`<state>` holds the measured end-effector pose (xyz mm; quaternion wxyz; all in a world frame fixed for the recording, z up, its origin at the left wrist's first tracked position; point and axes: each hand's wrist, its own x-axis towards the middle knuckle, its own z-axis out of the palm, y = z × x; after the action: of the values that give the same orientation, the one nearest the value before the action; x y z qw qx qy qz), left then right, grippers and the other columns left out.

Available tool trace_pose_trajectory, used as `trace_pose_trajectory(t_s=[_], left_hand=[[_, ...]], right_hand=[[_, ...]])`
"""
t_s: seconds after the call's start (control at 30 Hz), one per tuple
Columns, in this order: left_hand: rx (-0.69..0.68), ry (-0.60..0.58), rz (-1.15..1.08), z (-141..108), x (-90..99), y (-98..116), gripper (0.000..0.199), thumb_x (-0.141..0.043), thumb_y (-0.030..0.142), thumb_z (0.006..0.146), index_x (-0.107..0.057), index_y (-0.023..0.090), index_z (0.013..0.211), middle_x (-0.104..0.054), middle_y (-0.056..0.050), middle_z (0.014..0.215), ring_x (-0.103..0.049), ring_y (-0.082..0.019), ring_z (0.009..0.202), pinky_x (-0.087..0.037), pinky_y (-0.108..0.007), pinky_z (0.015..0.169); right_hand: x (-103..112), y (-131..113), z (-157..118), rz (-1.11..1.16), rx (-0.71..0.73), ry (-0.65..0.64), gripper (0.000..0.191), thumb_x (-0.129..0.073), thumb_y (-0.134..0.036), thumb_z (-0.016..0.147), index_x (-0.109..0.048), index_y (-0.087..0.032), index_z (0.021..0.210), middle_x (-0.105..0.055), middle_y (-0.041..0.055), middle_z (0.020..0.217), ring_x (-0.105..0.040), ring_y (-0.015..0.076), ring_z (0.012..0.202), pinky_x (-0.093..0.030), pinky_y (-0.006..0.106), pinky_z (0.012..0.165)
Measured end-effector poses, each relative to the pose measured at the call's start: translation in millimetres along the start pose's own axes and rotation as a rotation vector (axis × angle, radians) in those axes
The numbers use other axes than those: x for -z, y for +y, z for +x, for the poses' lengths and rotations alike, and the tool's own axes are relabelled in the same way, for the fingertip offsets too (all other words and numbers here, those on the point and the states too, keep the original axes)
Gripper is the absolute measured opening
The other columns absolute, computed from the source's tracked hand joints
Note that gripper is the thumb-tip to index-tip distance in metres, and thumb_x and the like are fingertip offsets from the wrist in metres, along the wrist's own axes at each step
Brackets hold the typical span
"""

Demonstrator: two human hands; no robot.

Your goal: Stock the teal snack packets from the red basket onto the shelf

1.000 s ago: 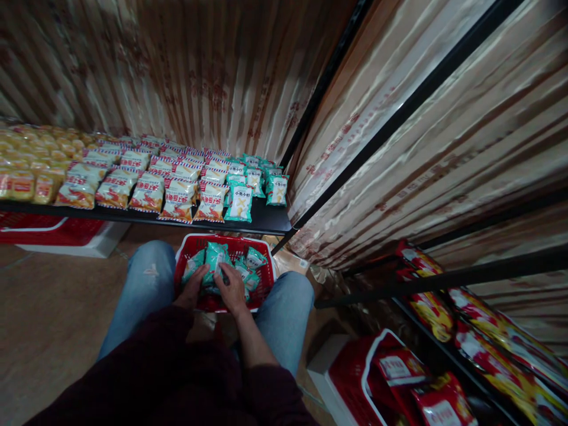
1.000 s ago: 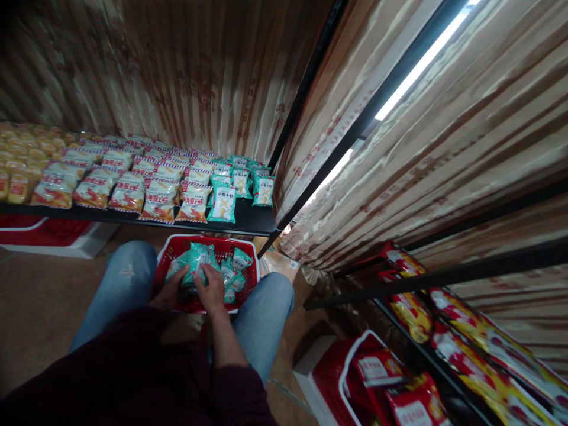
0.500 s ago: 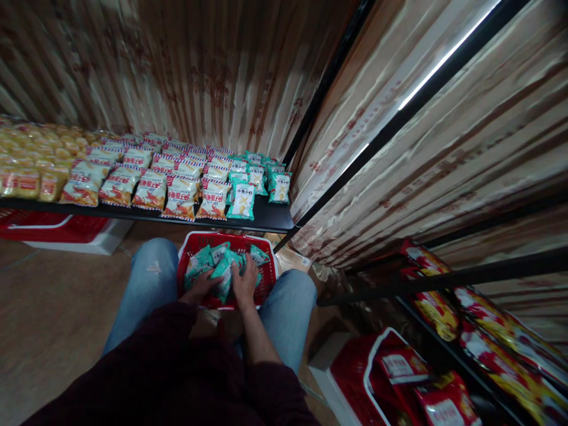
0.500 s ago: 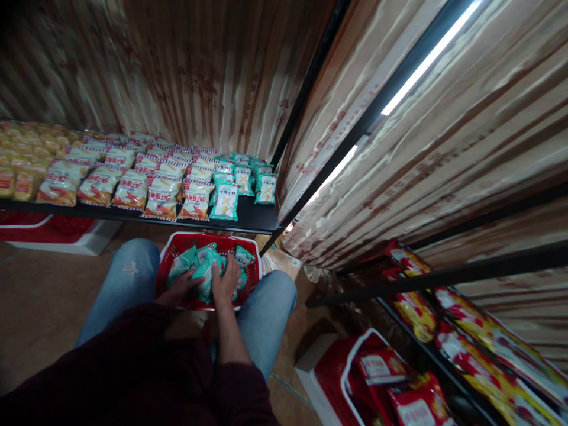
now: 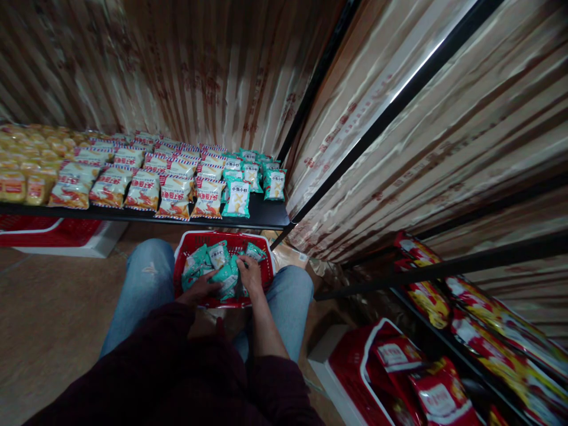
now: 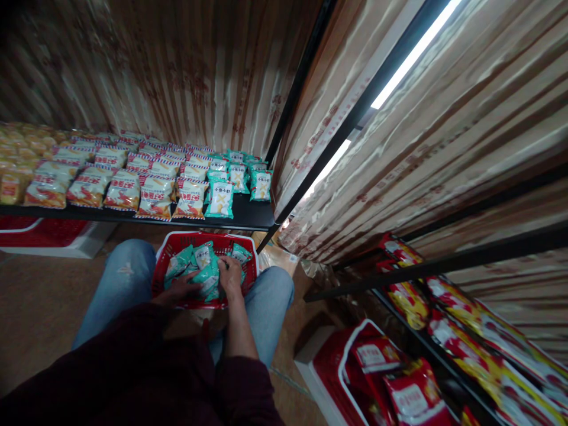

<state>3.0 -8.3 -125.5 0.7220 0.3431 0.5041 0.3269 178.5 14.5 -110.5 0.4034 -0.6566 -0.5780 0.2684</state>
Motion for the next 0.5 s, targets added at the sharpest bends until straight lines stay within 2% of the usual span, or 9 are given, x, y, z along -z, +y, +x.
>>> trace_pose_trajectory(t_s=[0.13,0.3,0.37,0.5], left_hand=[[0.007,-0.093,-0.064,1,0.7,-3,0.058,-0.081,0.032,0.051,-0.065,0.011,0.103,-0.072,-0.009,0.086,-0.064,-0.027,0.084,-0.048,-0.038,0.081],[0.017,-0.097,-0.084,5,3.8,-7,0.056,-0.081,0.036,0.054,-0.066,0.009,0.100,-0.072,-0.010,0.086,-0.064,-0.026,0.084,-0.048,-0.037,0.082],[0.019,-0.070,-0.101,4,4.2,-6,0.055,-0.080,0.036,0.054,-0.065,0.011,0.101,-0.072,-0.009,0.088,-0.065,-0.025,0.085,-0.049,-0.036,0.081],[0.034,0.082,-0.226,0,1.9,3,0.057,-0.080,0.036,0.055,-0.063,0.013,0.104,-0.071,-0.009,0.090,-0.066,-0.024,0.083,-0.052,-0.034,0.073]], right_hand=[[-6,3,1,0.054,-0.078,0.112,0.017,-0.053,-0.031,0.080,-0.069,-0.024,0.082,-0.070,0.0012,0.089,-0.061,0.0180,0.090,-0.044,0.034,0.089],[-7,4,1,0.071,-0.108,0.135,0.020,-0.052,-0.033,0.080,-0.069,-0.022,0.084,-0.071,0.0032,0.090,-0.062,0.0181,0.089,-0.045,0.033,0.087],[-6,2,-1,0.055,-0.094,0.154,0.024,-0.051,-0.034,0.081,-0.069,-0.020,0.089,-0.070,0.0057,0.095,-0.061,0.0196,0.094,-0.043,0.035,0.091],[-6,-4,-8,-0.002,-0.072,0.213,0.029,-0.050,-0.031,0.081,-0.066,-0.017,0.100,-0.067,0.0099,0.103,-0.058,0.0217,0.099,-0.041,0.038,0.094]])
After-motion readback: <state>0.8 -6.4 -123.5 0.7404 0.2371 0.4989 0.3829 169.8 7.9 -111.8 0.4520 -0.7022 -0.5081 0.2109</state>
